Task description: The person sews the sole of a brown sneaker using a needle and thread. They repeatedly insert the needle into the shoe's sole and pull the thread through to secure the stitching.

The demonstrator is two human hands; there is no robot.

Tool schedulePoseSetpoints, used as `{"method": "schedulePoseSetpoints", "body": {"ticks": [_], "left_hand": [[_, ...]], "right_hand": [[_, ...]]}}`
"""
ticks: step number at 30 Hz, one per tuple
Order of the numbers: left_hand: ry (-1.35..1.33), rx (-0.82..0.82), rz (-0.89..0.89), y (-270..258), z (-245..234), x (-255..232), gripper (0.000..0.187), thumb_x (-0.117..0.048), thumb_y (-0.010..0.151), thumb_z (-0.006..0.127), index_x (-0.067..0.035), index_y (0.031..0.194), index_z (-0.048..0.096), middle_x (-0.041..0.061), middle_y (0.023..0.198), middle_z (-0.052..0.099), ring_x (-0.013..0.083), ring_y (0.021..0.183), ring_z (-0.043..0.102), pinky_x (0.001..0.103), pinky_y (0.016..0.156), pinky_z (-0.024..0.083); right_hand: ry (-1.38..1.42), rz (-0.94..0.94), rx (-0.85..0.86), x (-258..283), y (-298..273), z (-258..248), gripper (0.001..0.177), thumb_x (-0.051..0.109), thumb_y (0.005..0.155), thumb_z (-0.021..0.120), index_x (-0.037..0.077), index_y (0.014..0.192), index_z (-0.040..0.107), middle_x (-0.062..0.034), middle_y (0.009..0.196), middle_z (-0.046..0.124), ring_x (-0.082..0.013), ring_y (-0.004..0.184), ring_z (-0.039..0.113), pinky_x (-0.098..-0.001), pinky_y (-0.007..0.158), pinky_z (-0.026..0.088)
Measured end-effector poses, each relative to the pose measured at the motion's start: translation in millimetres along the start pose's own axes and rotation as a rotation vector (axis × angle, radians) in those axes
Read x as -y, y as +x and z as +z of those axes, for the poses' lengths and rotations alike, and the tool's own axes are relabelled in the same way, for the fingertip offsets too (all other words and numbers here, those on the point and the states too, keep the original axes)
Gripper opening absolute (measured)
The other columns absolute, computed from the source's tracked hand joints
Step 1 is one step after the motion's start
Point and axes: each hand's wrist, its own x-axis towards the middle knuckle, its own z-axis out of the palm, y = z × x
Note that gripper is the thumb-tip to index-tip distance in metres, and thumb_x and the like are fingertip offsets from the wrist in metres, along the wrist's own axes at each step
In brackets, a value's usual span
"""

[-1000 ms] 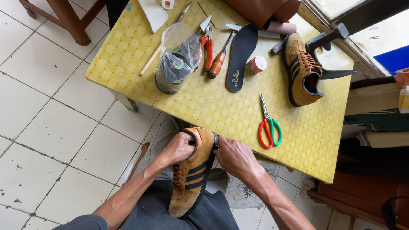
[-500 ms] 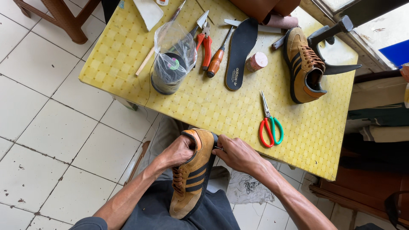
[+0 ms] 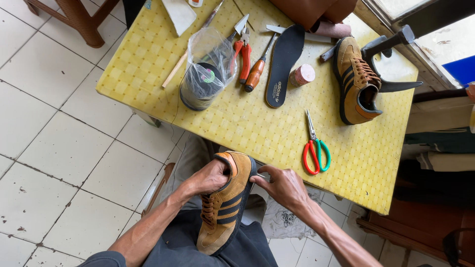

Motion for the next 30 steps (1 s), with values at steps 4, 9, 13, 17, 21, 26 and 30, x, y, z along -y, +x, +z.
{"method": "schedulePoseSetpoints", "body": {"ticks": [4,9,13,17,21,26,30], "left_hand": [[0.028,-0.042,-0.041,-9,-9,13,0.014,-0.016,0.083,0.067,-0.012,0.088,0.079,0.004,0.083,0.076,0.0182,0.087,0.068,0.038,0.086,0.054],[0.332,-0.225,-0.085,-48,-34,-4,0.016,-0.026,0.087,0.067,-0.012,0.083,0.074,0.014,0.089,0.073,0.0283,0.093,0.07,0.04,0.083,0.056],[-0.427,-0.401,-0.007,-43,-25,41,0.023,-0.022,0.098,0.053,-0.009,0.082,0.063,0.011,0.116,0.069,0.0201,0.107,0.064,0.032,0.092,0.052],[-1.017,-0.453,-0.022,-32,-15,47,0.028,-0.025,0.099,0.049,-0.01,0.076,0.051,0.01,0.082,0.066,0.0216,0.087,0.07,0.037,0.092,0.057],[-0.229,-0.512,-0.055,-33,1,23,0.027,-0.032,0.094,0.061,-0.007,0.087,0.069,0.013,0.078,0.071,0.0163,0.068,0.069,0.03,0.07,0.059],[0.358,-0.389,-0.045,-29,0,-4,0.048,-0.054,0.094,0.056,-0.017,0.063,0.056,0.002,0.053,0.053,0.0142,0.053,0.057,0.026,0.056,0.051],[0.398,-0.302,0.0,-20,0,-4,0.058,-0.054,0.094,0.057,-0.017,0.053,0.04,-0.002,0.041,0.037,0.0106,0.038,0.037,0.025,0.042,0.038]], "right_hand": [[0.069,0.031,-0.172,-16,4,26,0.038,0.054,0.079,0.071,0.023,0.101,0.069,-0.0058,0.058,0.067,-0.0324,0.069,0.07,-0.046,0.069,0.055],[0.365,0.006,-0.293,-16,-4,51,0.034,0.038,0.081,0.076,0.023,0.109,0.063,-0.0025,0.057,0.065,-0.0228,0.06,0.067,-0.0371,0.065,0.052],[0.473,0.032,-0.237,-2,-6,54,0.035,0.035,0.086,0.071,0.02,0.114,0.057,-0.003,0.061,0.065,-0.0232,0.061,0.065,-0.0377,0.068,0.051],[0.51,0.038,-0.246,2,-7,57,0.034,0.029,0.085,0.067,0.018,0.114,0.054,-0.0035,0.063,0.066,-0.0242,0.06,0.062,-0.0381,0.068,0.05],[0.511,-0.002,-0.312,3,-6,59,0.037,0.023,0.084,0.067,0.017,0.116,0.05,-0.0016,0.066,0.066,-0.0208,0.06,0.061,-0.0346,0.065,0.05],[0.606,-0.087,-0.395,15,-8,65,0.043,0.009,0.086,0.063,0.016,0.127,0.053,-0.0048,0.068,0.064,-0.0183,0.056,0.056,-0.0327,0.06,0.048],[0.678,-0.139,-0.468,14,-4,74,0.041,0.005,0.088,0.062,0.017,0.127,0.064,-0.0043,0.069,0.063,-0.0143,0.054,0.053,-0.029,0.055,0.047]]}}
